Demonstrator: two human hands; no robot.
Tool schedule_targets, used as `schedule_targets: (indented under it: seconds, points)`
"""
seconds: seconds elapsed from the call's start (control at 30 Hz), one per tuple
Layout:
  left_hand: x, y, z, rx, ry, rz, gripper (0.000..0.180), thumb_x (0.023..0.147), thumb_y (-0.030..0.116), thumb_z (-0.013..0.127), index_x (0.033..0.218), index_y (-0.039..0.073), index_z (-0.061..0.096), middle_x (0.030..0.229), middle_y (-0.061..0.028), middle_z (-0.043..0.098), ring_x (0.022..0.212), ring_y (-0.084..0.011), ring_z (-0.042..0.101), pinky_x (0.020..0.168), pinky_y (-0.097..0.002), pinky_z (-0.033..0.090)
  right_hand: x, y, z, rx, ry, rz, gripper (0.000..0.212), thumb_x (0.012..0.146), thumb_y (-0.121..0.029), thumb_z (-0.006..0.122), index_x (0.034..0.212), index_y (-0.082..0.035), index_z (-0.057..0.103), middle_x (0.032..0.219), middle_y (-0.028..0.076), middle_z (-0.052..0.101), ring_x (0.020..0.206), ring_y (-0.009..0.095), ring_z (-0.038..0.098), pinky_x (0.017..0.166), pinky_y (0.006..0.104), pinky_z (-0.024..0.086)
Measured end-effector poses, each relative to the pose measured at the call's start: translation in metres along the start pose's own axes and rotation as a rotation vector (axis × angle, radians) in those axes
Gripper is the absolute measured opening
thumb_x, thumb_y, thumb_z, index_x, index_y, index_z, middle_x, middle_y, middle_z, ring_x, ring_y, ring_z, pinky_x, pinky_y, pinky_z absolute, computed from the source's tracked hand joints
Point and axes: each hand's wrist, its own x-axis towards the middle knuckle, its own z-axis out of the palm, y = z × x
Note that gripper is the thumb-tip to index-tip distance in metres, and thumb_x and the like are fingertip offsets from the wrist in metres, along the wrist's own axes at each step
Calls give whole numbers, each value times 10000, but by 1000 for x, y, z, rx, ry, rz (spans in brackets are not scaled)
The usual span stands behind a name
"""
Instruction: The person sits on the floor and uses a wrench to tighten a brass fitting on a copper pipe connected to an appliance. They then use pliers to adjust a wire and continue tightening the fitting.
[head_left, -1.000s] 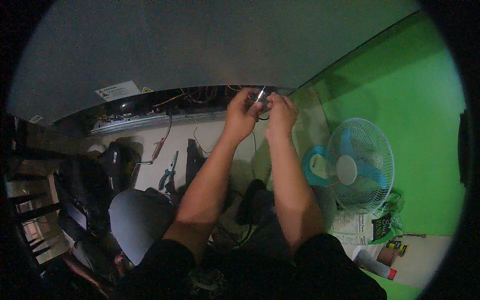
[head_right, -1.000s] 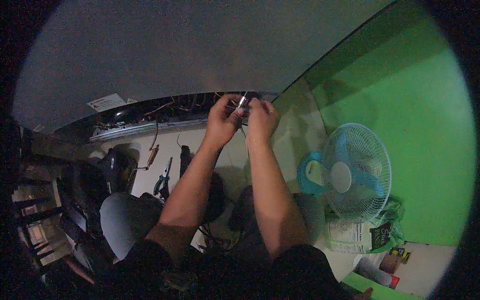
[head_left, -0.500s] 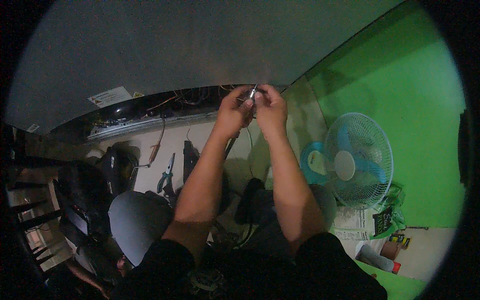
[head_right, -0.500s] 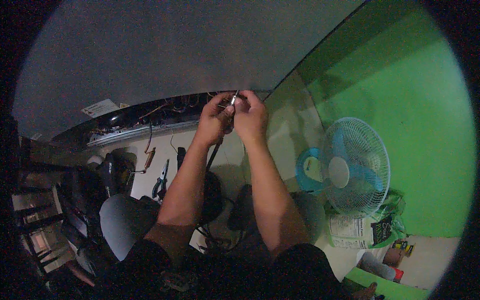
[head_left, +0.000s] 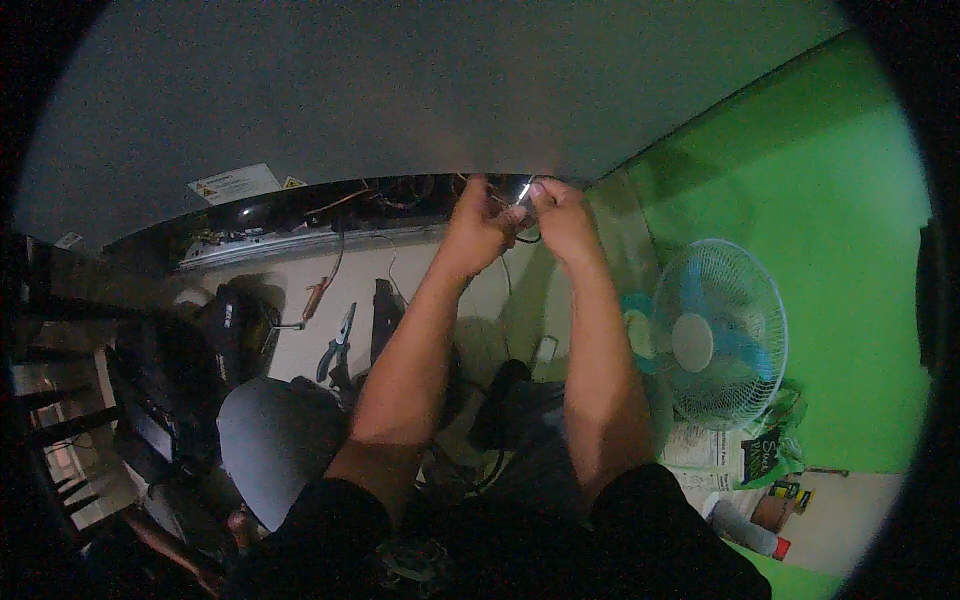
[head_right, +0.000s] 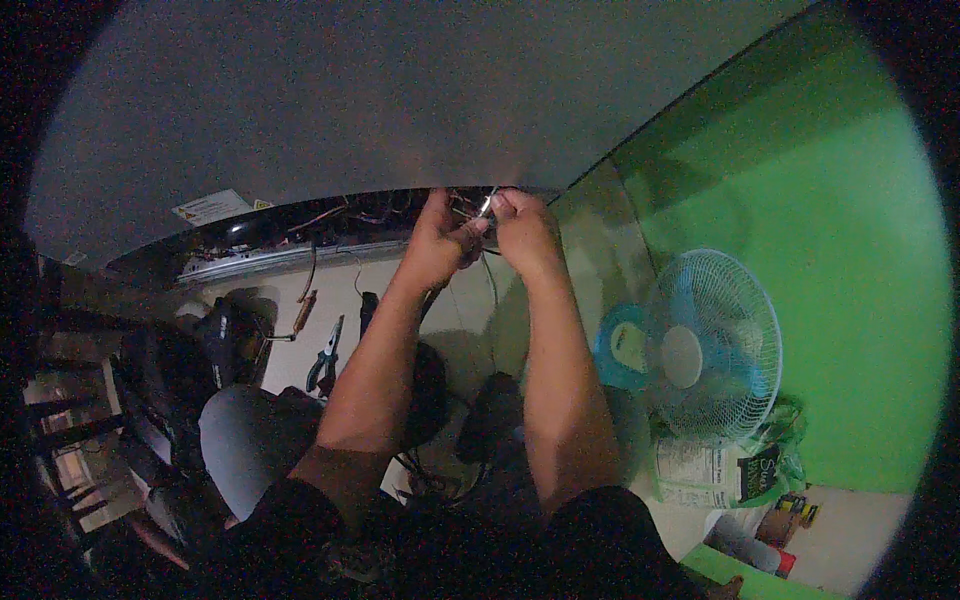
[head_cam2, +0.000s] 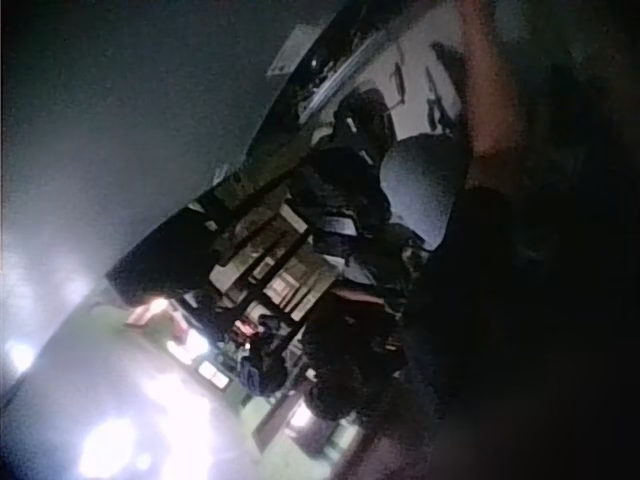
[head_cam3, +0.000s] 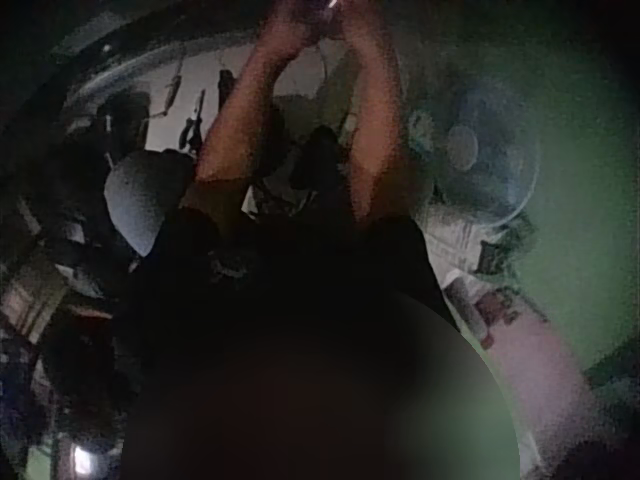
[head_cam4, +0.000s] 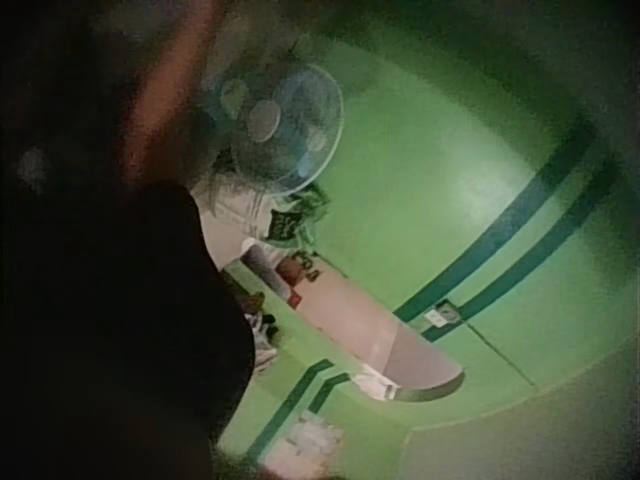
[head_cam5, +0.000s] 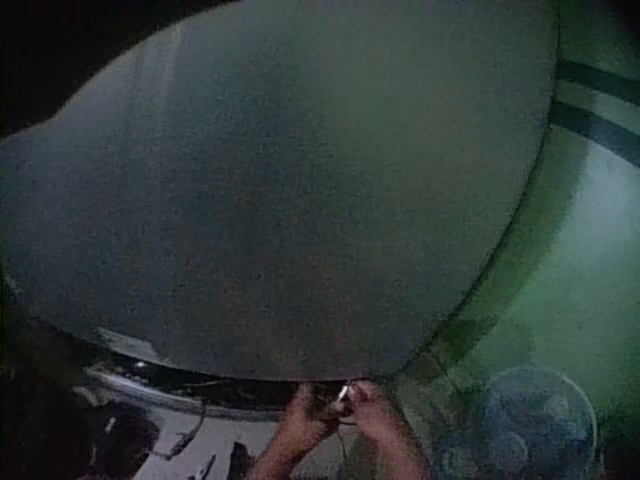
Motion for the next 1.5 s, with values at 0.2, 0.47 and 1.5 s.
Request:
schedule_targets:
  seconds: [0.2, 0.47, 1.5]
  points:
    - [0, 2, -2, 203, 49, 164, 386, 896, 31, 691, 1226, 34, 492, 918, -74, 609, 660, -124, 547, 553, -279, 443, -3, -18, -3, -149, 11, -25, 270, 973, -239, 621, 1036, 8, 709, 837, 132, 702, 709, 208, 599, 696, 359, 480]
    - [0, 12, -6, 31, -76, -15, 320, 937, 103, 663, 1240, 23, 595, 820, -39, 638, 593, -98, 512, 508, -259, 410, -9, 1, -4, -153, 61, -134, 211, 951, -164, 604, 1056, -13, 708, 964, 214, 688, 881, 380, 656, 772, 444, 499]
    - [24, 21, -9, 336, 5, -33, 339, 977, 302, 637, 1077, -8, 730, 659, -2, 575, 578, -89, 478, 508, -279, 390, -39, -4, 27, -449, 408, -231, 229, 900, -82, 614, 1100, -17, 705, 1203, 222, 591, 1074, 371, 589, 889, 429, 493]
